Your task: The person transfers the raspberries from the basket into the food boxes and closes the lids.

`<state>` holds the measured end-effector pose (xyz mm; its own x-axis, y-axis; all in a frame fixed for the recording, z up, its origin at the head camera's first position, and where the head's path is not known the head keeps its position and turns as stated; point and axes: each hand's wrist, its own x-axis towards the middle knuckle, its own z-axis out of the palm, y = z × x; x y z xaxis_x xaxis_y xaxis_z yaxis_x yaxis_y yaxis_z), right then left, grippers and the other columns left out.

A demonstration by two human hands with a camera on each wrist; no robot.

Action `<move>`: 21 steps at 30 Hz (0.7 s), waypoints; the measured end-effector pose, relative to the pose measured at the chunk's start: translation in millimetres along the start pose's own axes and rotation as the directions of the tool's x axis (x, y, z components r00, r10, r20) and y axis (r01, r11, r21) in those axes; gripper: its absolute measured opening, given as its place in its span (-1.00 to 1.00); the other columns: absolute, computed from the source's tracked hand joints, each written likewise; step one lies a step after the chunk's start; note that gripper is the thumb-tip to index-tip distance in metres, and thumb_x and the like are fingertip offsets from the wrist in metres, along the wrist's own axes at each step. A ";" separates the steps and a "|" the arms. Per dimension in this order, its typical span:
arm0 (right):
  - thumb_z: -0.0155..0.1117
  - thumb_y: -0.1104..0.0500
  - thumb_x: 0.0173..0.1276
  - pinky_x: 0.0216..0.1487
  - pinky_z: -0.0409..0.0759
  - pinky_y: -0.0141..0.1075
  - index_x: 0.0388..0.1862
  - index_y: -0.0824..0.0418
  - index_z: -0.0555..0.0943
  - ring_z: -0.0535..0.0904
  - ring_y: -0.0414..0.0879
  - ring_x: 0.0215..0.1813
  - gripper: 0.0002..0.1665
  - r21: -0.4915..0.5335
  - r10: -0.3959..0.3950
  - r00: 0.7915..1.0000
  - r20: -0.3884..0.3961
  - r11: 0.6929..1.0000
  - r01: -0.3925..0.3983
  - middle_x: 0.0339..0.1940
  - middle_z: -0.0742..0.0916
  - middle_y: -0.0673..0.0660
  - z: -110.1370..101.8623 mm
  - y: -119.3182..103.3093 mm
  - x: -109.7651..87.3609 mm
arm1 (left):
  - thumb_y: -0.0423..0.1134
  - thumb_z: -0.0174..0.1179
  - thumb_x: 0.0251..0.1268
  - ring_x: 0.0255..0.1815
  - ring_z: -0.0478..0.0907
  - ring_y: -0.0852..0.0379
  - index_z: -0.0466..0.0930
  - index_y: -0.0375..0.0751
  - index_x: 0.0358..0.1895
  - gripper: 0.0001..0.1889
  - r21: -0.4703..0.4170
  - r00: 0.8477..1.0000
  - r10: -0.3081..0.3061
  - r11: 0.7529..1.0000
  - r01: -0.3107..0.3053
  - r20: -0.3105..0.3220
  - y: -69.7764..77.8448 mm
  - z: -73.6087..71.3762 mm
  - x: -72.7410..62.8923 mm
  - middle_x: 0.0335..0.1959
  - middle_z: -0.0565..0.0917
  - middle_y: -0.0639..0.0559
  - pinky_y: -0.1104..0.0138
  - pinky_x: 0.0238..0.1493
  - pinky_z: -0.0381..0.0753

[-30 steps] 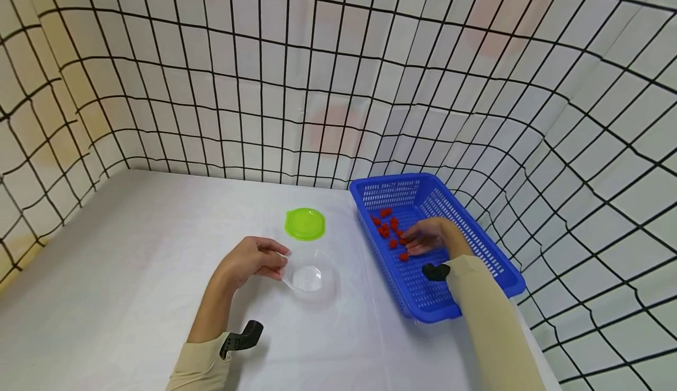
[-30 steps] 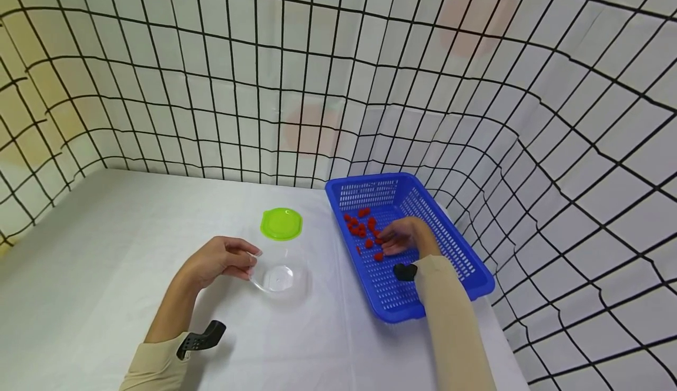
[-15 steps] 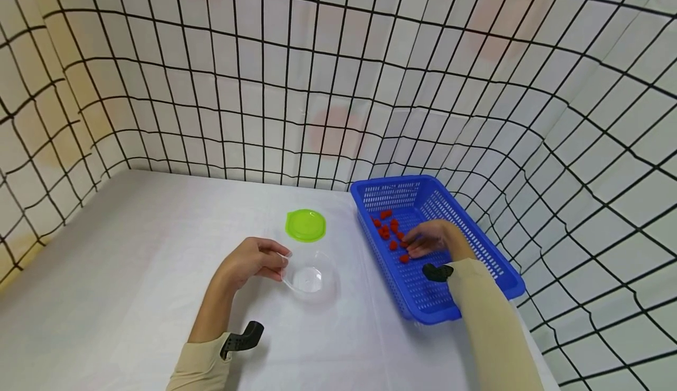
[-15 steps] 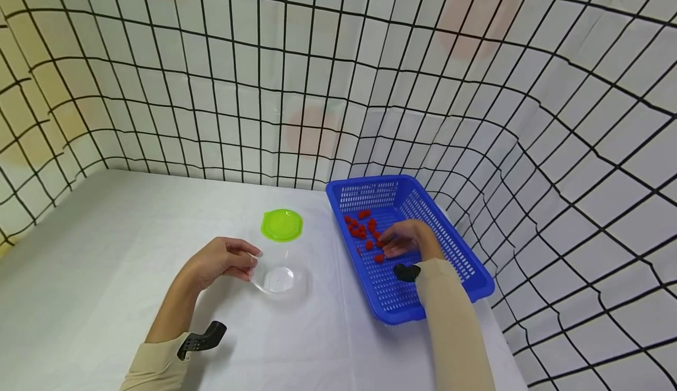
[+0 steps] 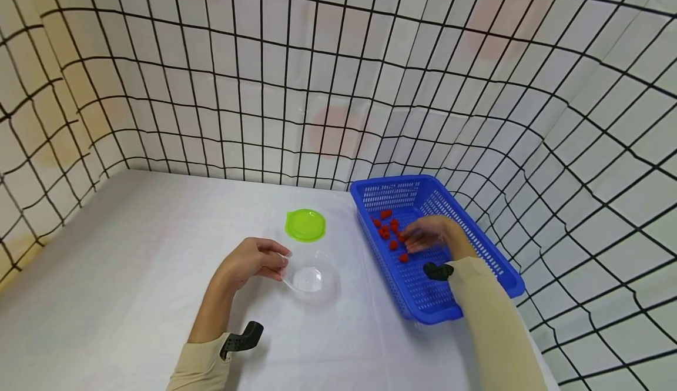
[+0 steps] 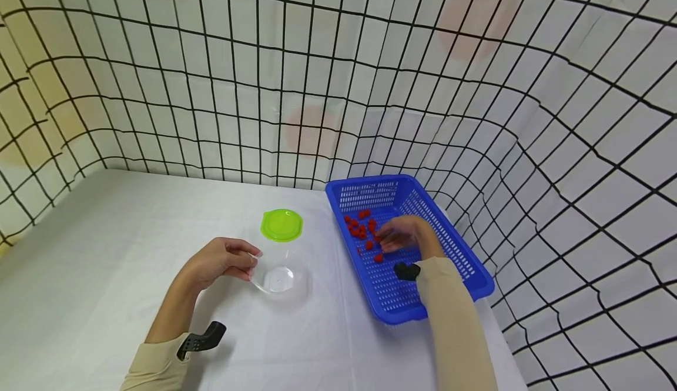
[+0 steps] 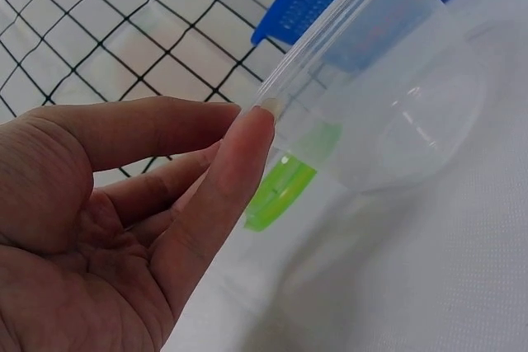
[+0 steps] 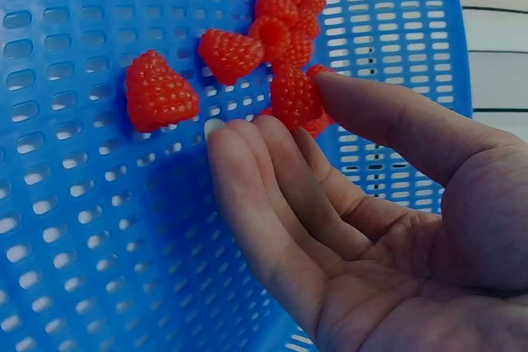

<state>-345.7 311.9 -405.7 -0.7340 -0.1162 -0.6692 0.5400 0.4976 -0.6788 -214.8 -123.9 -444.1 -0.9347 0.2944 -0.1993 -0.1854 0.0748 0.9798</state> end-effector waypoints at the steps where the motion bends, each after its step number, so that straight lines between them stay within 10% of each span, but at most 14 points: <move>1: 0.21 0.22 0.49 0.00 0.78 -0.15 0.25 0.48 0.52 0.76 0.03 -0.24 -0.54 -0.008 -0.004 1.000 0.001 1.000 0.004 -0.20 0.72 0.29 -0.4 -1.6 -1.6 | -0.43 0.28 0.25 -0.46 0.67 0.12 0.59 -0.57 0.08 -0.64 -0.001 1.000 0.000 1.000 0.000 -0.001 -0.2 0.1 0.1 -0.19 0.71 -0.18 0.27 -0.26 0.80; 10: 0.14 0.23 0.53 0.19 0.70 -0.11 0.31 0.53 0.45 0.72 0.06 -0.06 -0.49 -0.062 -0.072 0.996 0.042 0.995 0.075 0.20 0.60 0.48 -2.7 -23.9 -20.8 | -0.44 0.27 0.24 -0.46 0.68 0.11 0.59 -0.57 0.07 -0.65 0.005 1.000 -0.013 1.000 0.013 -0.005 -0.9 -1.1 1.1 -0.23 0.71 -0.15 0.26 -0.26 0.80; 21: 0.26 0.23 0.45 0.04 0.77 -0.14 0.17 0.51 0.54 0.75 0.00 -0.22 -0.57 -0.167 -0.182 0.983 -0.021 0.970 0.176 -0.13 0.75 0.24 9.9 -62.6 -47.1 | -0.45 0.26 0.22 -0.48 0.69 0.11 0.59 -0.60 0.06 -0.64 0.011 1.000 -0.009 1.000 0.009 -0.002 -3.2 -3.8 2.6 -0.28 0.69 -0.14 0.23 -0.26 0.81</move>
<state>-340.8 277.8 -334.7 -0.8285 -0.1868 -0.5279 0.3257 0.6061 -0.7257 -217.8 -127.1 -447.6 -0.9335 0.2917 -0.2085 -0.1909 0.0879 0.9777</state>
